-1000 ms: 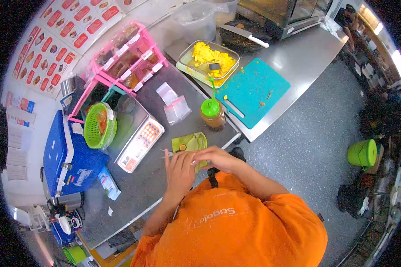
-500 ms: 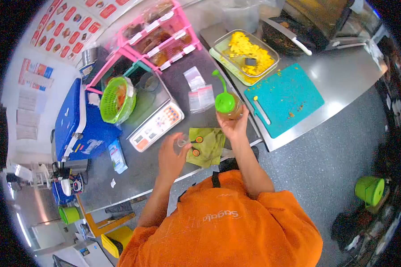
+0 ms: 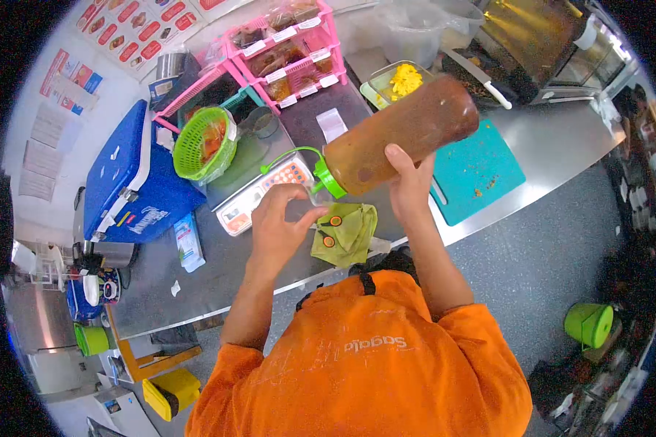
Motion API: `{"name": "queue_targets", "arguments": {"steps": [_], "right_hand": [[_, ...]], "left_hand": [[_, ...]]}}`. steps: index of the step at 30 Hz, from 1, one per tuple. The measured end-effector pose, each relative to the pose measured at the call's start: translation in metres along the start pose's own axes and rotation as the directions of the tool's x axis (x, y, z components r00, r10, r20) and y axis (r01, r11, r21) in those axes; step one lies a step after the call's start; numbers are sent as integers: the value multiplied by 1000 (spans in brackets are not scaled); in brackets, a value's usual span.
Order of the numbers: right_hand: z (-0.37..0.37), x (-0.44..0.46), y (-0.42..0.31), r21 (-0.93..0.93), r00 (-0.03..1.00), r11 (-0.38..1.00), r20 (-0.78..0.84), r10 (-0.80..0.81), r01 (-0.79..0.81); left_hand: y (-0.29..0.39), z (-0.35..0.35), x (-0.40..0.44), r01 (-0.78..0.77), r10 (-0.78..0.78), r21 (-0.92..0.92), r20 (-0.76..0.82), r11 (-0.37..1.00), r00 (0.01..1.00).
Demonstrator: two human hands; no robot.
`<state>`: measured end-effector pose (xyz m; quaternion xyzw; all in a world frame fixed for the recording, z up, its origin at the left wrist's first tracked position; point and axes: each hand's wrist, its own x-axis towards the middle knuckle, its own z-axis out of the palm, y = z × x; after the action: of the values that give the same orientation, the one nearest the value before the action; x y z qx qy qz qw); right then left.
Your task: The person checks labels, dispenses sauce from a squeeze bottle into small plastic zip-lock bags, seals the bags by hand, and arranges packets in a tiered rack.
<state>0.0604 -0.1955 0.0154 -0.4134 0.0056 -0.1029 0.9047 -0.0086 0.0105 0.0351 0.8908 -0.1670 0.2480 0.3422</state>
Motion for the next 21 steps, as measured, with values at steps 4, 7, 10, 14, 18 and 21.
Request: {"name": "queue_targets", "arguments": {"steps": [4,7,10,14,18,21], "right_hand": [[16,-3,-32,-215,974,955,142,-178,206],[35,-13,-50,-301,948,909,224,-228,290],[46,-22,-60,-312,936,900,271,-224,305],[59,-27,-67,-335,925,886,313,-217,321],[67,-29,-71,-353,906,856,333,-263,378],[71,-31,-72,-349,903,854,330,-274,387]], "left_hand": [[4,-5,-7,6,-17,-216,-48,976,999],[-5,-9,-16,18,-19,-357,-1,934,1000],[1,-10,-24,171,-186,-477,15,862,982],[6,-18,-22,265,-307,-598,34,757,951],[11,-29,-16,300,-282,-479,110,825,953],[10,-32,-15,294,-241,-403,178,867,954]]}}
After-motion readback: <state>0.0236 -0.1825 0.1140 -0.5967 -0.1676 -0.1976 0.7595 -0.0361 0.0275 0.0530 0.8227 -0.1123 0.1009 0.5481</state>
